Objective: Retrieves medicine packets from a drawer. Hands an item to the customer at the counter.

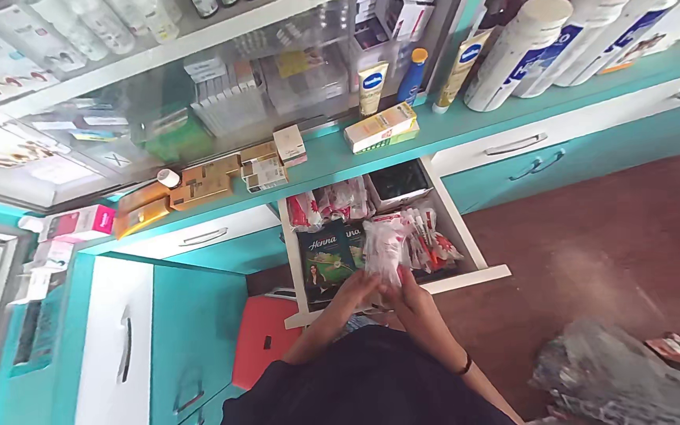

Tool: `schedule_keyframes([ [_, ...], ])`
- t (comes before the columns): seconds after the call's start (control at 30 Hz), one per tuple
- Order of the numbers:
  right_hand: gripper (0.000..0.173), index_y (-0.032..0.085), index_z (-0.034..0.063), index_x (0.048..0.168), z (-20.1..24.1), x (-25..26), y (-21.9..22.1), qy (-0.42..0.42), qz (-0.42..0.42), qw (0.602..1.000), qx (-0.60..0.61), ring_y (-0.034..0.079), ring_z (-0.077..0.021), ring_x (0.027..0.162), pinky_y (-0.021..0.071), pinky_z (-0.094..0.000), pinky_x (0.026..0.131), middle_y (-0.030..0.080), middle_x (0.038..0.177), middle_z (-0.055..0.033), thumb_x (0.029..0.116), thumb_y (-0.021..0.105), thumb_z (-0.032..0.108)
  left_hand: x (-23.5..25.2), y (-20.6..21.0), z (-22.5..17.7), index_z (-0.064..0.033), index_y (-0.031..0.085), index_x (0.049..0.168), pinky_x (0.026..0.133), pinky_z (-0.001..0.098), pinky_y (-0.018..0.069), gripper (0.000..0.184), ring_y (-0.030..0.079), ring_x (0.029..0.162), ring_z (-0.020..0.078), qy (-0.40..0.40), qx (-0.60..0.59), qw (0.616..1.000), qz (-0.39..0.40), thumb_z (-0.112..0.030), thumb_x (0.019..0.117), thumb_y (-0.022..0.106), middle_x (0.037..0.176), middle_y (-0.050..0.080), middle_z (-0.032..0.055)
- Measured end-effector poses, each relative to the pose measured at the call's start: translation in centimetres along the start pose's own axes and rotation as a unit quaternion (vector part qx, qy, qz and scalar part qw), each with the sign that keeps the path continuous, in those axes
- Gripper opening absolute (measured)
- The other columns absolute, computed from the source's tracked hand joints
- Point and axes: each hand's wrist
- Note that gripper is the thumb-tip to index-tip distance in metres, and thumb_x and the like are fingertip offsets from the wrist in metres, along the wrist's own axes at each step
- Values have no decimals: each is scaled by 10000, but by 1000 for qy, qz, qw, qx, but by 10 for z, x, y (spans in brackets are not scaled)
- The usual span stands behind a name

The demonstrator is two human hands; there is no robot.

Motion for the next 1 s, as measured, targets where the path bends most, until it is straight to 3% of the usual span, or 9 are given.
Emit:
schedule_keyframes([
  [0.07,649,415,-108,1473,0,3,-6,10,25,1000,6,668,-178,1095,537,-335,971,653,1248,-212,1039,545,357,-3,3,-9,17,403,1463,879,385,597,464,668,1067,183,-52,-13,998,22,-265,1095,410,1270,606,148],
  [0.13,601,468,-78,1467,-2,5,-18,4,15,1000,16,660,-203,1118,541,-337,960,599,1352,-243,1020,560,313,7,-5,-8,9,439,1446,741,389,626,439,712,924,207,-56,-22,998,-17,-163,1049,519,1196,652,159],
  [0.23,398,627,3,1343,-12,5,-47,16,-1,1000,8,701,-125,1016,590,-284,881,670,1257,-155,1042,536,247,24,-16,-22,33,480,1409,771,328,587,423,676,903,166,-33,11,994,-99,-97,1018,574,1156,652,156],
  [0.37,288,692,-34,1228,-42,14,-79,15,-89,988,-124,720,-303,955,583,-471,867,714,1112,-230,1023,546,108,48,-29,-57,-16,557,1308,636,237,536,299,622,740,84,-16,53,983,-172,-145,1039,574,1038,658,80],
  [0.5,214,728,-64,1106,-55,44,-89,110,-69,969,-209,697,-448,948,506,-642,879,717,1005,-283,1017,583,66,85,-61,-52,-34,529,1364,833,300,536,391,610,984,141,-16,37,980,-194,-224,1031,606,1262,591,103],
  [0.67,273,696,-52,1145,-61,65,-72,222,-10,943,-248,645,-495,1068,460,-686,907,685,1090,-304,996,655,174,116,-73,-46,33,331,1518,1079,392,484,552,533,1323,288,76,-48,956,-279,-171,1056,556,1529,420,217],
  [0.8,245,729,-43,1132,-73,64,-74,192,-37,958,-212,664,-477,1053,464,-679,926,711,1078,-284,939,719,108,116,-71,-49,3,247,1572,1148,413,410,635,455,1408,302,102,9,951,-290,-252,1069,540,1573,380,222],
  [0.87,205,738,-45,1093,-76,65,-85,188,-35,967,-169,685,-426,1020,494,-630,930,721,1058,-262,910,735,48,120,-71,-40,-3,183,1599,1159,428,395,723,449,1415,309,141,64,939,-309,-167,1029,596,1571,383,242],
  [1.0,185,737,-46,1101,-76,65,-98,196,-39,971,-130,686,-396,986,497,-603,904,721,1041,-257,936,707,33,86,-51,-34,10,105,1619,1170,510,374,813,362,1473,395,144,256,900,-322,-197,1023,617,1647,214,276],
])
Point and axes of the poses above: each hand's wrist, its own x-axis towards the middle knuckle, its own y-axis out of the palm, z = x × y
